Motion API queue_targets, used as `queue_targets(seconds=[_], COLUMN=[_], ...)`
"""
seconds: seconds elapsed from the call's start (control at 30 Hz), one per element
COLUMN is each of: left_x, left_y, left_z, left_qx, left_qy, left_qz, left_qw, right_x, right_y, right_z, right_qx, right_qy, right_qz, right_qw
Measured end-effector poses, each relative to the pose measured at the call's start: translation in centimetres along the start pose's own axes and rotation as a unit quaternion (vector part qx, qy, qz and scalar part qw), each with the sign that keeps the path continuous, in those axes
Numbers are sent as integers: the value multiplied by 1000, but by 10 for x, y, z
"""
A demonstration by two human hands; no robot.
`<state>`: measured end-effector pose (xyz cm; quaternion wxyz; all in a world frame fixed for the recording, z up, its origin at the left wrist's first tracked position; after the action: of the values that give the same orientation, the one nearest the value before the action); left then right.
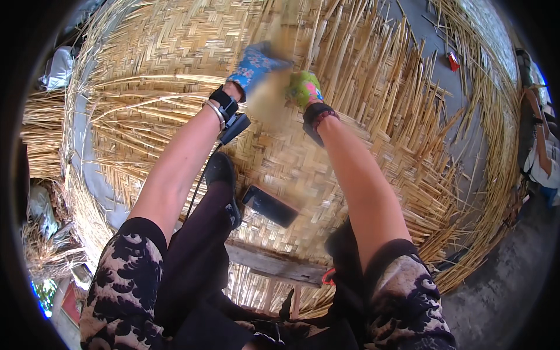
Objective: Weaving strips of bamboo into a large mat on the floor.
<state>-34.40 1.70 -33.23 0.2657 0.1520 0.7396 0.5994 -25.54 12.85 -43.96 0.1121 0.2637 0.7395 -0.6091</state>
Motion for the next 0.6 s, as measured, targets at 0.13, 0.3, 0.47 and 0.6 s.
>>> queue_targets(seconds=[0.13,0.3,0.47,0.6], left_x=[25,30,41,53], left_y=[-10,-54,-81,-103], left_z=[29,-22,10,5], left_qx=[109,124,181,157], left_qy=[-3,35,5,-33], left_qz=[18,0,-1,-17], left_qw=[994,992,983,987], right_x=[9,-20,16,30], right_y=[23,-67,-1,11], right_z=[-22,16,-5,-5], right_qx=[-170,337,233,10], right_qy=[56,-174,-60,30], right_qz=[-109,14,19,-78], right_qw=[978,925,970,996])
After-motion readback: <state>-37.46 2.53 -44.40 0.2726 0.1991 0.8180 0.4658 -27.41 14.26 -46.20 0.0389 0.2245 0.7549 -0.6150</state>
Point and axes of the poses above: each hand's wrist, its own x-axis towards the middle knuckle, its own z-axis out of the palm, y = z × x, the point moved 4 cm from there along x, towards the middle knuckle, and after that the axes turned 3 degrees about -y, right-handed, at the moved point
